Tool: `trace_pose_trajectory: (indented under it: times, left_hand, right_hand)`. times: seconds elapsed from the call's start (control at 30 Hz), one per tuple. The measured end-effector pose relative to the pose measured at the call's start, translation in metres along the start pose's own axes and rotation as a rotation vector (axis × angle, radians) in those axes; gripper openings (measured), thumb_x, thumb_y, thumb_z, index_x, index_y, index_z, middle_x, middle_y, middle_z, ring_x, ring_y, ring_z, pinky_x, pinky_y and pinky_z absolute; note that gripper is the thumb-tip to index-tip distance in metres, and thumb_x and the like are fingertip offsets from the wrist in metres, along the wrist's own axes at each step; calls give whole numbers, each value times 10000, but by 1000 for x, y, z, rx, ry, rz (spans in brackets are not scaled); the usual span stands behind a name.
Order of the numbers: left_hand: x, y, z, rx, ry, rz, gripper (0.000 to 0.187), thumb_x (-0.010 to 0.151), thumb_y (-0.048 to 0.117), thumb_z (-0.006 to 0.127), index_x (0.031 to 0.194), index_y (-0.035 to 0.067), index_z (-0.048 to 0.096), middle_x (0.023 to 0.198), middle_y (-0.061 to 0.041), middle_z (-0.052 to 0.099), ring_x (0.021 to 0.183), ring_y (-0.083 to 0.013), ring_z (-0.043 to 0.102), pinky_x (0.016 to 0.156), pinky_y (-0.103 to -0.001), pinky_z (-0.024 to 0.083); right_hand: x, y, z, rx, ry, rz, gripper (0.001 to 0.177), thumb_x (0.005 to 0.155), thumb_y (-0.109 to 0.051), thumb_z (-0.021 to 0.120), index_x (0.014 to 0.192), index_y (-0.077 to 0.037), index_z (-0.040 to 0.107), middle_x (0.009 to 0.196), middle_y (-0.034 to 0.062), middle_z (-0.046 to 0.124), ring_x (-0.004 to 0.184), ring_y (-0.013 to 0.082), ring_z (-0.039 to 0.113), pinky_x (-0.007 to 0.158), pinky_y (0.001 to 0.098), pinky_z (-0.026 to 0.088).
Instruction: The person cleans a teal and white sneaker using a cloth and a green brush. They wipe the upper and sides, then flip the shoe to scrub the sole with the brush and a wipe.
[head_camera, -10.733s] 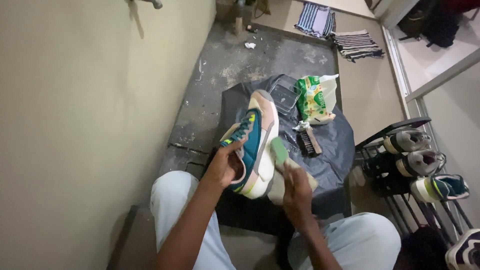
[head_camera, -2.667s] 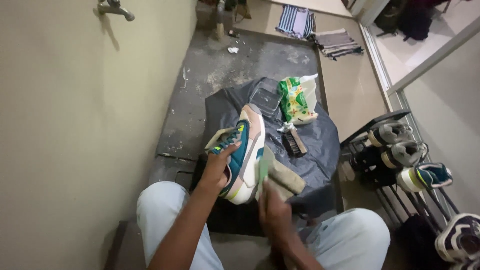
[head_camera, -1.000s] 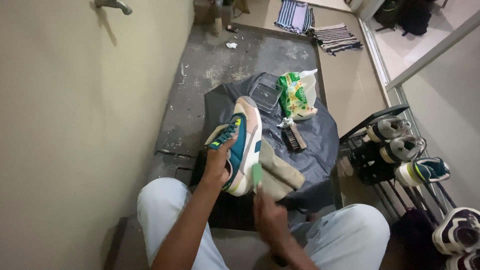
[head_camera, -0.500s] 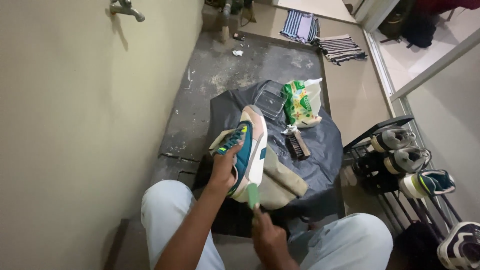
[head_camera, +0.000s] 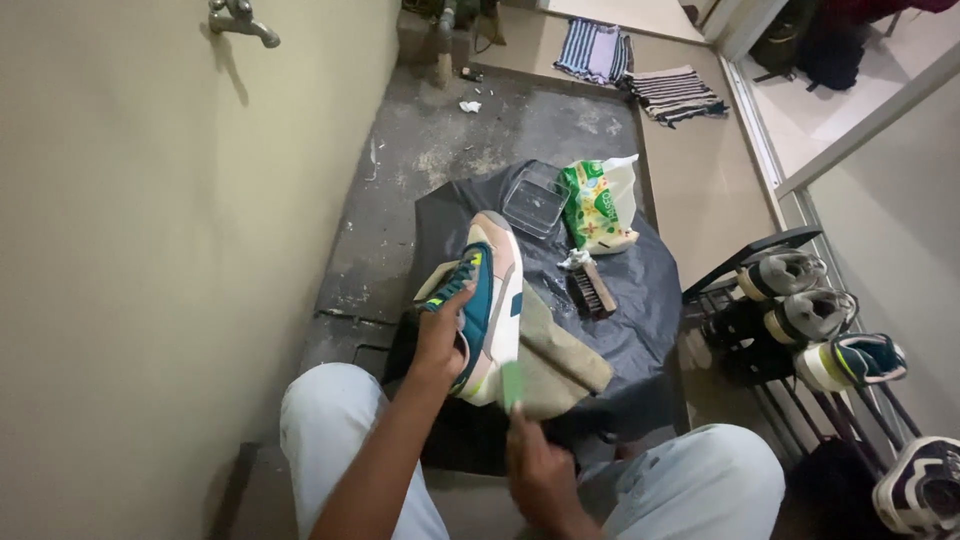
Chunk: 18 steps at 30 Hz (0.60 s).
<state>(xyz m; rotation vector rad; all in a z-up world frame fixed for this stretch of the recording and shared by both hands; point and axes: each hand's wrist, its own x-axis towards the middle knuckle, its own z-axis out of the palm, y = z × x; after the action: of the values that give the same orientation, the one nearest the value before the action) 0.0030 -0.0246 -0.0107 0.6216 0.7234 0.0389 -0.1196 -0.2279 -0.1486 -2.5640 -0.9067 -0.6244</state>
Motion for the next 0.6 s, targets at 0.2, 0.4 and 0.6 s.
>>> trace_pose_trajectory:
  times: [0.2,0.4,0.6]
  left_hand:
    - [-6,1,4,54,-40,-49,632,737,164,768,1343,31,647,1261,-188,715,1101,-342,693,986,-456,563]
    - [0,-12,1,41,-43,-20,557,754,105,760,1299,27,678,1282,-131,719,1141,-309,688,1026,-428,548]
    - [4,8,-4,35,-8,-16,688,746,151,747,1412,53,605,1375,-169,672,1231,-366,654,1079,-499,518]
  right_hand:
    - [35,20,-22,97,-47,96,362,999,-102,577,1357,-45,569,957,106,698,584,107,633,481,216,543]
    - [112,37,-29,113,102,148,369,1045,-126,546,1387,13,558,888,140,651,566,203,609,486,339,519]
    - [4,8,1,43,34,-69,365,987,-118,625,1309,48,588,936,165,662,431,266,510,366,381,385]
